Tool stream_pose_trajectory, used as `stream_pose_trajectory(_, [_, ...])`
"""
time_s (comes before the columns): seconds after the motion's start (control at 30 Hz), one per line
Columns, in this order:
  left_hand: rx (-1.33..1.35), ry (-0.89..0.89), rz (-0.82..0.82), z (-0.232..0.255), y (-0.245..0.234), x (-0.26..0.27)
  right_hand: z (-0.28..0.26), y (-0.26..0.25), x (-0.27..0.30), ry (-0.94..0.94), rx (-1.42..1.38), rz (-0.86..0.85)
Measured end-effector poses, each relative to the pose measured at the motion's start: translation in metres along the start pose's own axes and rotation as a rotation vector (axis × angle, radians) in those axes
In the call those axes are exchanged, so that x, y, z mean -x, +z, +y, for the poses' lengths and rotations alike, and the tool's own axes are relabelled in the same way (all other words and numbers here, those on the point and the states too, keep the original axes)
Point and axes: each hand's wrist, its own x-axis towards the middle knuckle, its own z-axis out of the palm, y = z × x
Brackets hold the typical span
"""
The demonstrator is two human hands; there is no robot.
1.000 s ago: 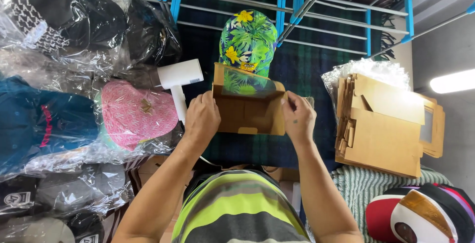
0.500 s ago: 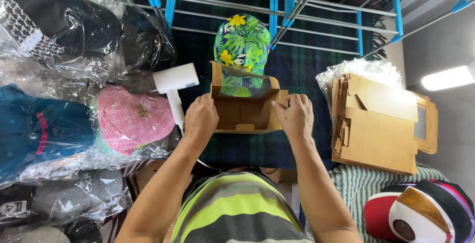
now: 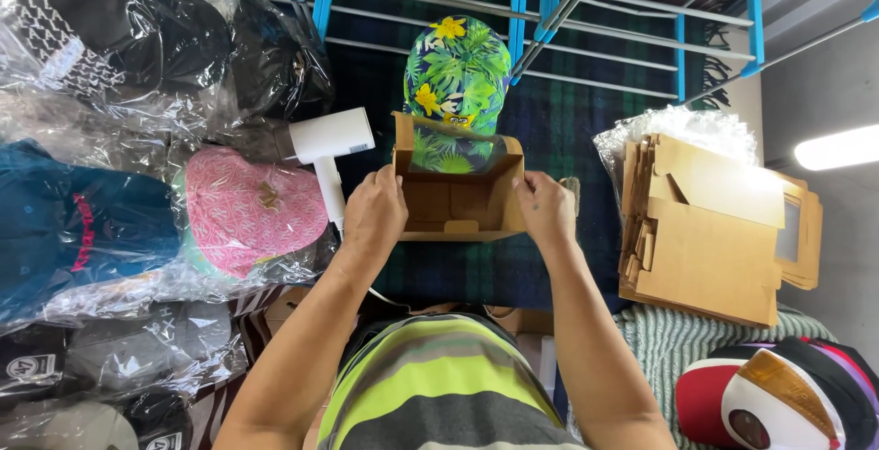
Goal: The person assembles a cardboard box by hand and places a hat inside before closing the box and moving it onto a storage shelf.
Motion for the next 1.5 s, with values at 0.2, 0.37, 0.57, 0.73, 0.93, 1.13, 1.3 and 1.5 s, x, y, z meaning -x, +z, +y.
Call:
stream_pose_trajectory(0.2, [-0.01, -0.066, -0.097, 0.007, -0.053, 0.023, -0.025, -0.043, 0.061, -0.228, 0.196, 0.026])
stream_pose_trajectory(0.37, [-0.047, -0.084, -0.21, -0.001, -0.025, 0.041, -0.008, -0.023, 0.081, -0.23, 0.062, 0.198])
stream_pose_trajectory(0.57, [-0.063, -0.009, 0.019, -0.01, 0.006, 0.042, 0.002, -0.022, 0.094, -0.279, 0.078, 0.285])
stream_pose_trajectory(0.73, [-0.033, 0.016, 0.054, -0.016, 0.027, 0.045, 0.001, -0.011, 0.08, -0.258, -0.084, 0.314])
stream_pose_trajectory(0.93, [-0.044, 0.02, 0.043, -0.016, 0.018, 0.047, -0.013, -0.016, 0.073, 0.085, -0.3, 0.225])
stream_pose_trajectory(1.13, [-0.056, -0.028, -0.063, -0.008, 0.001, 0.042, 0.009, 0.0, 0.068, -0.131, -0.127, 0.417])
stream_pose_trajectory(1.3, [0.03, -0.099, -0.284, -0.015, -0.007, 0.011, 0.001, -0.012, 0.022, -0.143, 0.004, 0.127])
stream_pose_trajectory(1.5, [0.203, -0.34, -0.644, 0.012, -0.087, -0.016, -0.025, -0.059, 0.01, -0.085, -0.002, -0.143])
